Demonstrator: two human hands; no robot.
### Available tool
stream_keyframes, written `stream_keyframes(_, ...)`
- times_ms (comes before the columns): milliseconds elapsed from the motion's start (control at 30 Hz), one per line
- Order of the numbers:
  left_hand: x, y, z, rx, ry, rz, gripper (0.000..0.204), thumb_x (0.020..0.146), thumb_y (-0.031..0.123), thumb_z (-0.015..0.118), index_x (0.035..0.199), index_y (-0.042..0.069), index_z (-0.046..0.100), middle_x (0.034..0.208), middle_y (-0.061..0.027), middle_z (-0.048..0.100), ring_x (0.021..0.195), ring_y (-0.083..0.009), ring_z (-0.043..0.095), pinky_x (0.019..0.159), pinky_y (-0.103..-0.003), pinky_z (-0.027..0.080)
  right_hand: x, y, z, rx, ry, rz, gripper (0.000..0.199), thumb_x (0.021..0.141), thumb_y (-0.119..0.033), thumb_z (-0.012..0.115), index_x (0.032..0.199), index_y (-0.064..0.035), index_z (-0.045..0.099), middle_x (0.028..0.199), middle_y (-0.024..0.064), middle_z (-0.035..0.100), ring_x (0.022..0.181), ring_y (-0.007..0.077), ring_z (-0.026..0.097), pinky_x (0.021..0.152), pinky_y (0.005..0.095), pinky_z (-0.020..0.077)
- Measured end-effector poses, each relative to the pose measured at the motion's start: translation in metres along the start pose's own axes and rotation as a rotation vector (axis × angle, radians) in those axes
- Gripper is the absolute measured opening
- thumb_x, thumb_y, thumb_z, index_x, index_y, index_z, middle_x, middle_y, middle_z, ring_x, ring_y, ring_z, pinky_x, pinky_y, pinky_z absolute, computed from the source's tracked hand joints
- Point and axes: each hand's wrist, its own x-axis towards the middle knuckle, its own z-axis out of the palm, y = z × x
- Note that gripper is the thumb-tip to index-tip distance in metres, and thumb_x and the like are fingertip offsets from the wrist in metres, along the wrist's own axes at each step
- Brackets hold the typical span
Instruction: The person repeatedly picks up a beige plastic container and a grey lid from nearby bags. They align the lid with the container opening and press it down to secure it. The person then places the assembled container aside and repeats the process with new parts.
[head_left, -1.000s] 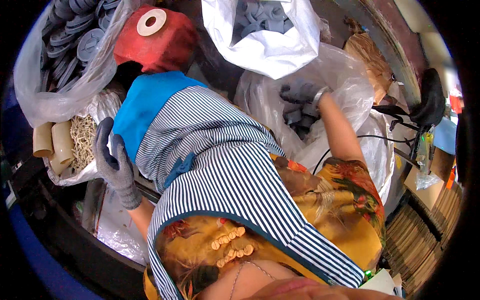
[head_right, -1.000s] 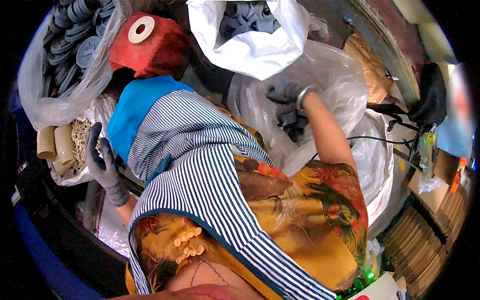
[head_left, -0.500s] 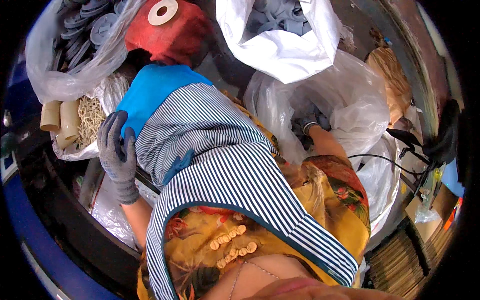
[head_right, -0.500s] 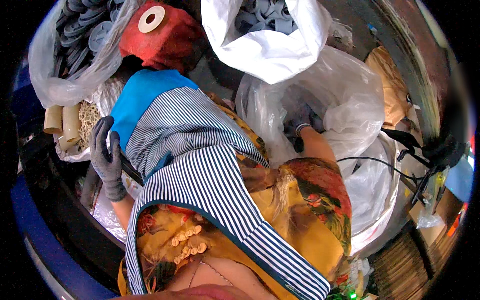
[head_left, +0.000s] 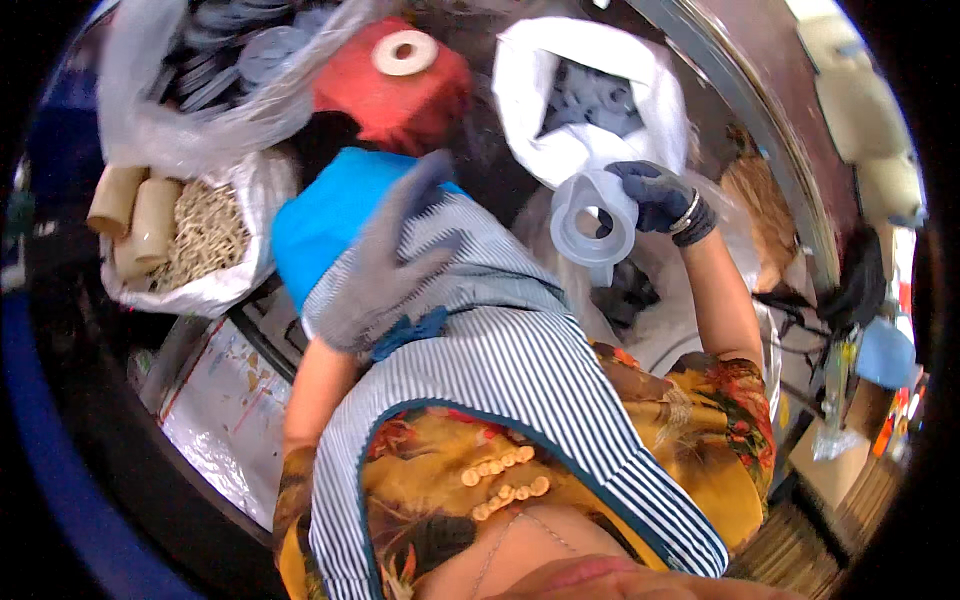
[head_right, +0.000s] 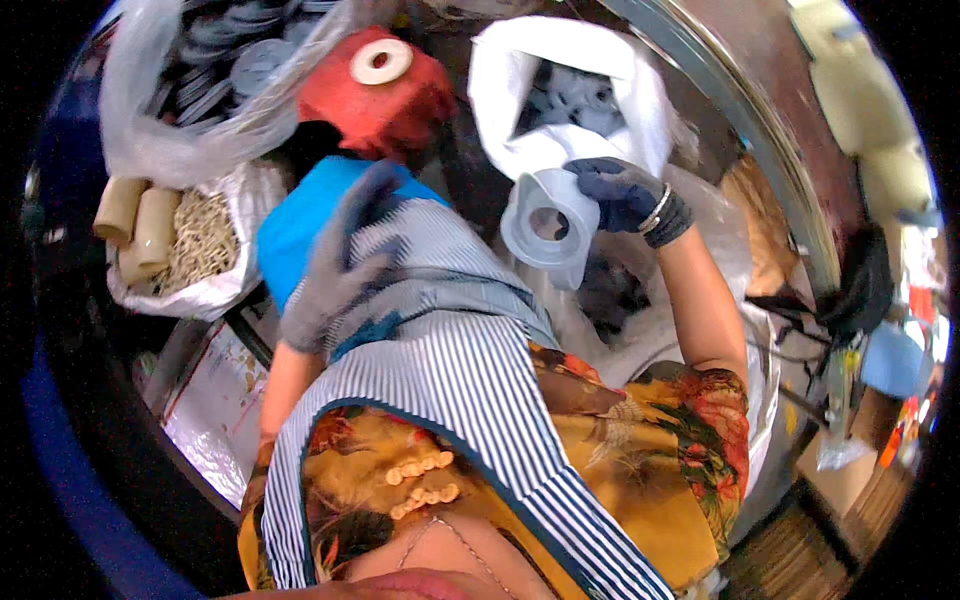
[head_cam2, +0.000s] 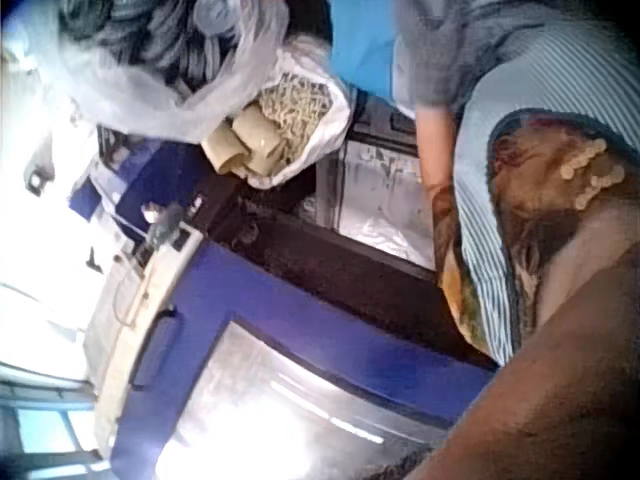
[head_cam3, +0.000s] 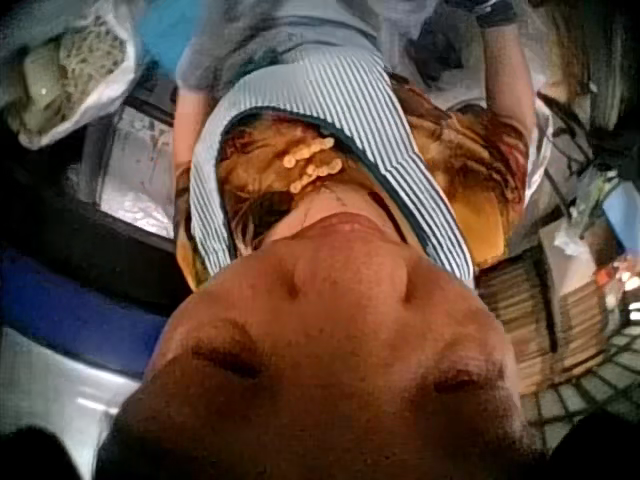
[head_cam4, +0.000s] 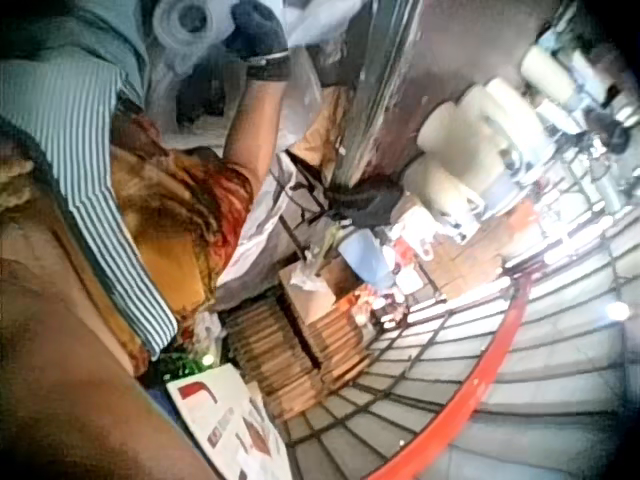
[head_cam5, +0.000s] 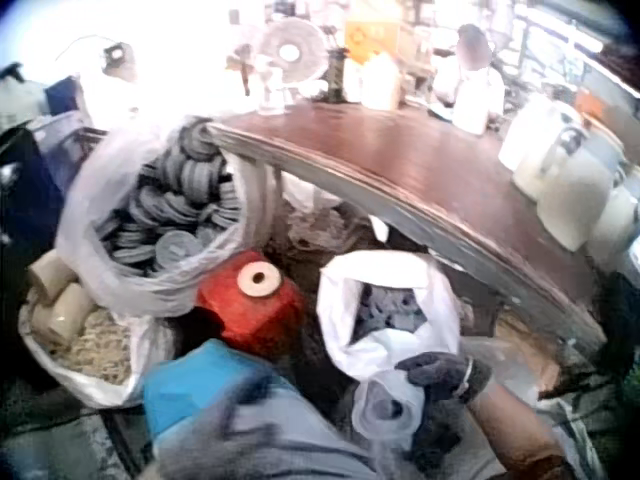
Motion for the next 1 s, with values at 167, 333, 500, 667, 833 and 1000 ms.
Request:
stream_keyframes(167,0.018,-0.009,0.012,-0.214,0.015,-0.133,0.082,0.086,0.027,0.076,0.148,-0.001,0.031,0.138,-0.0145,0.052,0.126,-0.0215,0.05,0.107,-0.037,0.041,0.087,-0.032,0.084,0.396,-0.043,0.183,0.036,0.095,-0.028,0.062,0.12,-0.0005,0.063,0.112,0.0117,0.069,0.101,0.0231,0.067,0.085,0.0378,0.0568)
stream_keyframes(333,-0.003,-0.01,-0.024,-0.55,0.332,-0.425,0.061,0.09,0.031,0.071,0.135,0.001,0.045,0.121,-0.0106,0.06,0.102,-0.0166,0.064,0.073,-0.027,0.059,0.103,-0.034,0.112,-0.351,0.236,-0.224,0.045,0.104,-0.039,0.045,0.122,-0.0003,0.061,0.115,0.0102,0.067,0.1,0.0228,0.066,0.09,0.0343,0.0517)
stream_keyframes(500,-0.007,-0.003,-0.043,-0.588,0.434,-0.386,0.063,0.094,0.046,0.063,0.132,-0.001,0.044,0.1,-0.0134,0.064,0.071,-0.0154,0.067,0.057,-0.026,0.057,0.086,-0.021,0.148,-0.603,0.076,-0.381,0.052,0.084,-0.015,0.072,0.128,0.0038,0.053,0.115,0.0125,0.065,0.107,0.0205,0.063,0.094,0.035,0.0493)
stream_keyframes(667,-0.016,-0.002,-0.069,-0.804,0.511,-0.456,0.077,0.1,0.062,0.035,0.147,0.001,0.034,0.134,-0.017,0.053,0.09,-0.0233,0.066,0.08,-0.036,0.055,0.109,-0.022,0.155,-0.469,0.172,-0.478,0.05,0.08,-0.022,0.077,0.12,0.0012,0.057,0.105,0.0094,0.066,0.096,0.0156,0.063,0.084,0.0319,0.0503)
stream_keyframes(833,-0.082,-0.018,-0.093,-0.443,0.842,-0.18,0.048,0.102,0.025,0.052,0.142,-0.001,0.042,0.129,-0.0144,0.056,0.102,-0.019,0.062,0.087,-0.032,0.052,0.175,-0.036,0.124,-0.198,0.216,-0.438,0.022,0.093,-0.008,0.063,0.114,-0.0019,0.057,0.096,0.0011,0.063,0.08,0.0071,0.058,0.069,0.0226,0.0461)
stream_keyframes(1000,-0.173,-0.042,-0.117,-0.38,1.257,-0.255,0.045,0.102,0.03,0.053,0.135,-0.001,0.051,0.123,-0.01,0.061,0.102,-0.0176,0.062,0.091,-0.031,0.05,0.269,-0.038,0.096,-0.478,0.341,-0.32,0.036,0.094,-0.022,0.066,0.123,-0.0013,0.059,0.098,0.003,0.064,0.079,0.0113,0.056,0.069,0.0267,0.0466)
